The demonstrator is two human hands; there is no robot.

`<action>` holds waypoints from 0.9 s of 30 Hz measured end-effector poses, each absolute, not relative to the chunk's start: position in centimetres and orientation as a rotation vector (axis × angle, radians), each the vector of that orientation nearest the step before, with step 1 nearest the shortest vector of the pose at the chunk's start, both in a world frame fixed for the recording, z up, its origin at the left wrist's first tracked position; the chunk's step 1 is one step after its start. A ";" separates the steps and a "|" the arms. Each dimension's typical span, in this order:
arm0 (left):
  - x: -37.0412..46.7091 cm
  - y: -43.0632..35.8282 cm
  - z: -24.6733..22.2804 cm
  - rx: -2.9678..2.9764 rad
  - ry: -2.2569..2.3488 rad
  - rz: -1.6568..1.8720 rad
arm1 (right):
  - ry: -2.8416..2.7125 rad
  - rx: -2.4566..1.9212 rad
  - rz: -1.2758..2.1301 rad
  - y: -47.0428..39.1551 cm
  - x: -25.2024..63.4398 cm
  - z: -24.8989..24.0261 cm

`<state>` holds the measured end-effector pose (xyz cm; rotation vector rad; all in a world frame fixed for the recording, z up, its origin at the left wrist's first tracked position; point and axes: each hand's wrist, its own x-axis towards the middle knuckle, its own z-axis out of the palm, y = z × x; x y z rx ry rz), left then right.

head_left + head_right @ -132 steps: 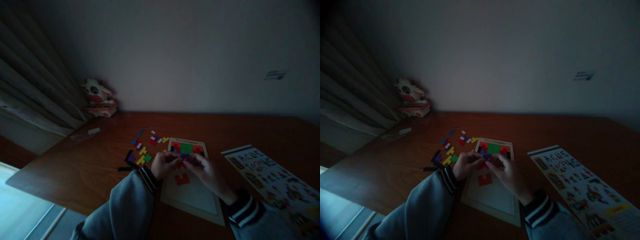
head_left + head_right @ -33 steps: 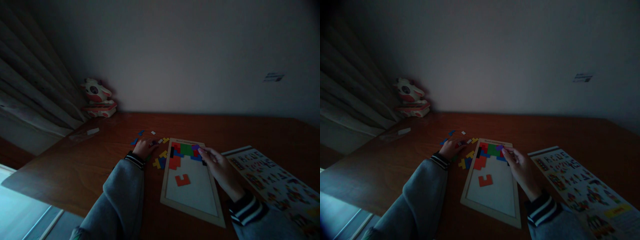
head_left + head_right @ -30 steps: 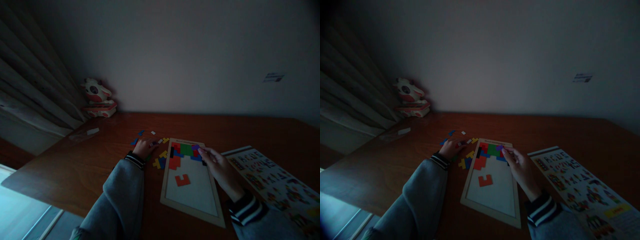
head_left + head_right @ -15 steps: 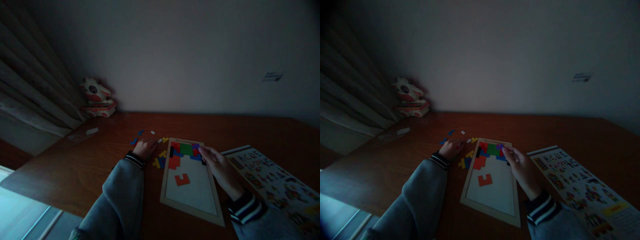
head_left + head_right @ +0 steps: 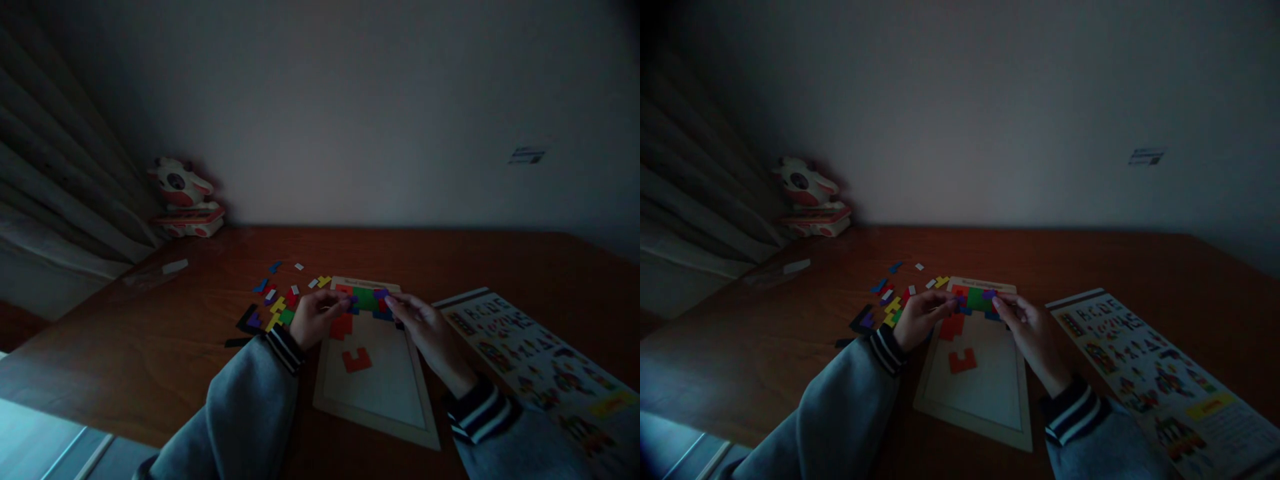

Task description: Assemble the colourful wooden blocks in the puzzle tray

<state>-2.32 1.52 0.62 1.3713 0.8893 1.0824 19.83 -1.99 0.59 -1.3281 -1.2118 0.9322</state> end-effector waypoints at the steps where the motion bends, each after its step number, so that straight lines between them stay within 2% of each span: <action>1: -2.3 1.5 0.6 1.355 0.900 1.080 | -1.205 -1.314 0.941 -2.0 19.8 0.6; 16: -1.8 0.9 -0.1 1.161 0.829 0.992 | -1.349 -1.214 0.991 -2.2 19.6 0.3; 27: -1.1 0.0 0.0 0.814 0.768 0.869 | -1.502 -1.048 0.760 -3.0 19.2 0.7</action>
